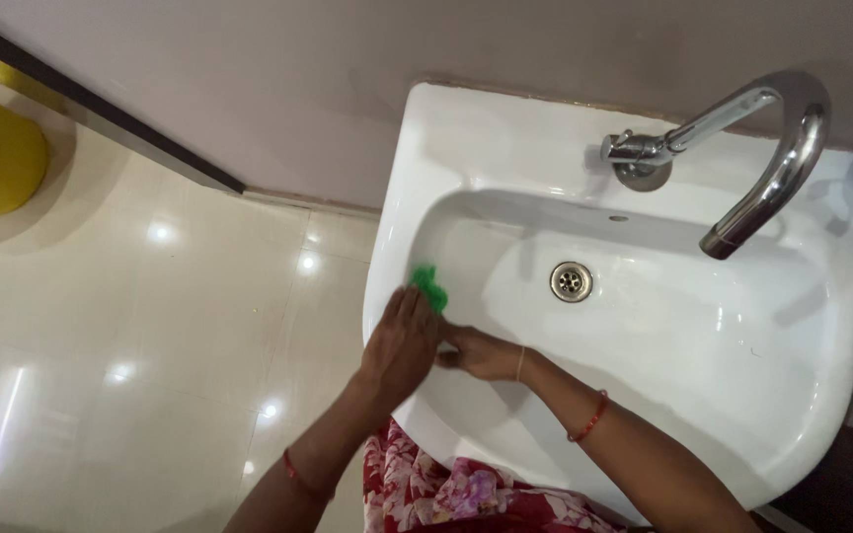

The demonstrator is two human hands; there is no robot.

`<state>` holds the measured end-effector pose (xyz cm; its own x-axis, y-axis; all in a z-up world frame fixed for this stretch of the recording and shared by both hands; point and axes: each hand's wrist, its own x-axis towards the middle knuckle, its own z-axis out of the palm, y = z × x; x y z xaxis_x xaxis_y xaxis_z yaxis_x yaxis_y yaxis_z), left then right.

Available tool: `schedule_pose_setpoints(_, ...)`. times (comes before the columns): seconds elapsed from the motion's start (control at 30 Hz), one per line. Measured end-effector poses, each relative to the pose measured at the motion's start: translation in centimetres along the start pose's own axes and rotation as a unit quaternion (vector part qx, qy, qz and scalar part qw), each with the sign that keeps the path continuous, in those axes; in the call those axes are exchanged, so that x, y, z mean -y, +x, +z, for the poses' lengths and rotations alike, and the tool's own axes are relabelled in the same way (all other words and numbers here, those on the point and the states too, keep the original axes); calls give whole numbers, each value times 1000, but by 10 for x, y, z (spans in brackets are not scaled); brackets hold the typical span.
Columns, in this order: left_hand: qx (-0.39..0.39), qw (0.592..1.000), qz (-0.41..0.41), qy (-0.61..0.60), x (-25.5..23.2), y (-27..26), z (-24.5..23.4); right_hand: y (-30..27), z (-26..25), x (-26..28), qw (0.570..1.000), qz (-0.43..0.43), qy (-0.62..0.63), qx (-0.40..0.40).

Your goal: The person cleans a sink by hand with a sponge, then scrubs the faucet and the surrounding countertop before rinsing the sponge under the running tap.

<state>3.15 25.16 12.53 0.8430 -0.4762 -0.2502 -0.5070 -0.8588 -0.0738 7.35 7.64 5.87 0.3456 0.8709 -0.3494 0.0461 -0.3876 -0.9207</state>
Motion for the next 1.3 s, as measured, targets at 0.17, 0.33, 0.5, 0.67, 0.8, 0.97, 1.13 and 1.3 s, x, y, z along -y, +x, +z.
schedule_pose_setpoints(0.17, -122, 992, -13, 24, 18, 58, 18, 29, -28, -31, 979, 124, 75, -146)
schedule_pose_setpoints(0.33, 6, 997, -37, -64, 3, 52, 0, 30, -3, -90, 927, -10, 340, -158)
schedule_pose_setpoints(0.5, -155, 980, -43, -117, 13, 18, -6, 25, 23, -14, 879, -25, 408, -247)
schedule_pose_setpoints(0.67, -221, 950, -115, -186, 37, 28, -1, 32, -16, 71, 867, 41, -412, -277)
schedule_pose_setpoints(0.8, -231, 937, -114, -235, 65, 77, -5, 51, -75, 82, 848, 62, -440, -289)
schedule_pose_setpoints(0.97, -134, 959, -115, -223, 81, 158, -28, 46, -149, 79, 823, 169, -489, -234)
schedule_pose_setpoints(1.13, -173, 974, -47, -139, 38, 220, -34, -3, -173, 47, 791, 184, -487, -322)
schedule_pose_setpoints(1.3, -181, 976, -11, -119, -17, 230, -36, -44, -150, 23, 752, 197, -489, -395)
